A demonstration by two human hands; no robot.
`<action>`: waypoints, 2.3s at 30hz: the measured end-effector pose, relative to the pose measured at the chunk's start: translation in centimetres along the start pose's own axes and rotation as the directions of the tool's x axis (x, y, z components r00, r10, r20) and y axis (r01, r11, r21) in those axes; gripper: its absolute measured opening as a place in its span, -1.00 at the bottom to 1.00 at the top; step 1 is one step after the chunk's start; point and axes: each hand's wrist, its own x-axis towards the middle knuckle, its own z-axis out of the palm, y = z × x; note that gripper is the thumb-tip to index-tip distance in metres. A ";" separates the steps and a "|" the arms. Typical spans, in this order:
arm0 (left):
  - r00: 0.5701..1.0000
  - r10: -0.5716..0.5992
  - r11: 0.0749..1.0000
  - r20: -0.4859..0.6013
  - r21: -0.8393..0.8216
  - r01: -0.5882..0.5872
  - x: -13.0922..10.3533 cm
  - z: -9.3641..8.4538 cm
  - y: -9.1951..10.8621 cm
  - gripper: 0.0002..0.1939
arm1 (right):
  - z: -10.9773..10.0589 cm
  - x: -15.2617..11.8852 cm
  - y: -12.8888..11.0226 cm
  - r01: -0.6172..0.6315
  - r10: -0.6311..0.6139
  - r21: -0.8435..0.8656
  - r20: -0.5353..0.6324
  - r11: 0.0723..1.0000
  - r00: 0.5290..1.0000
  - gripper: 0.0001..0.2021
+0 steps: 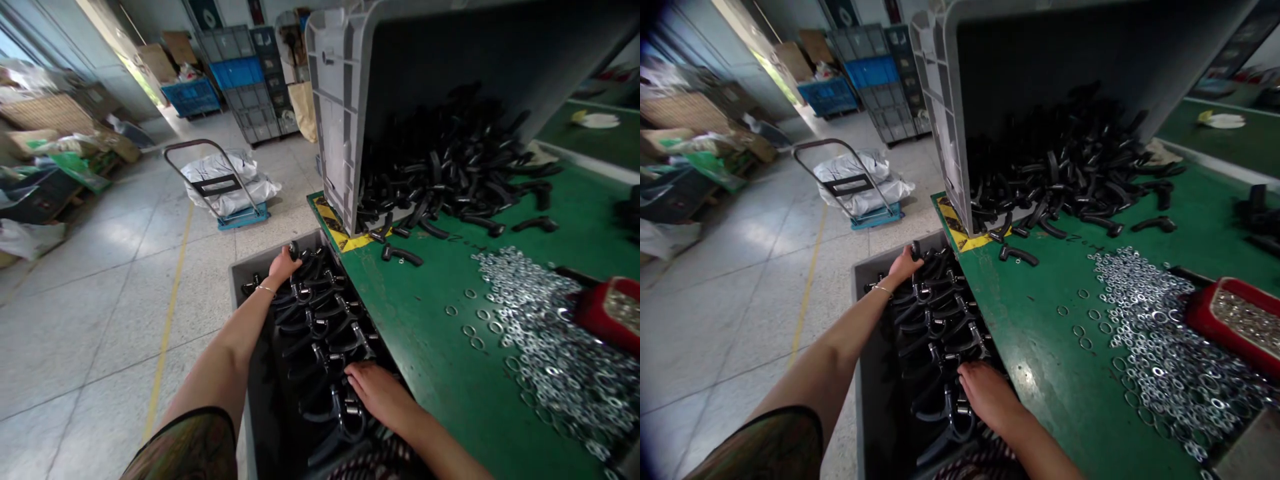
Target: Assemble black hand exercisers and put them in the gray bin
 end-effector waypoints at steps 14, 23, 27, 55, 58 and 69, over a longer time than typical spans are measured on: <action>0.975 0.177 0.959 0.132 0.198 -0.201 -13.2 1.3 -4.1 -0.42 | 4.6 0.2 -2.7 0.183 -0.201 -0.379 -0.009 0.907 0.980 -0.03; 0.988 0.109 0.971 0.113 0.198 -0.130 -13.3 2.5 -3.3 -0.54 | 6.5 1.1 -5.4 0.033 -0.088 -0.489 -0.091 0.871 0.992 -0.12; 0.995 0.006 0.991 0.102 0.132 -0.020 -14.4 0.8 -5.6 -0.59 | 4.7 0.6 -4.6 0.139 -0.174 -0.362 -0.067 0.922 0.982 -0.35; 0.907 0.412 0.906 0.089 -0.146 -0.397 -24.2 2.2 -5.9 -0.78 | 1.7 5.8 -1.3 -0.197 -0.024 -0.586 -0.347 0.786 0.938 -0.49; 0.871 0.457 0.885 0.179 -0.187 -0.426 -24.8 3.6 -5.6 -0.65 | 0.6 5.5 -1.1 -0.110 -0.089 -0.587 -0.300 0.802 0.950 -0.59; 0.929 0.287 0.887 0.233 -0.432 -0.166 -25.7 -1.3 -6.9 -0.68 | 3.1 1.9 -8.8 0.280 -0.150 0.534 -0.275 0.798 0.950 -0.83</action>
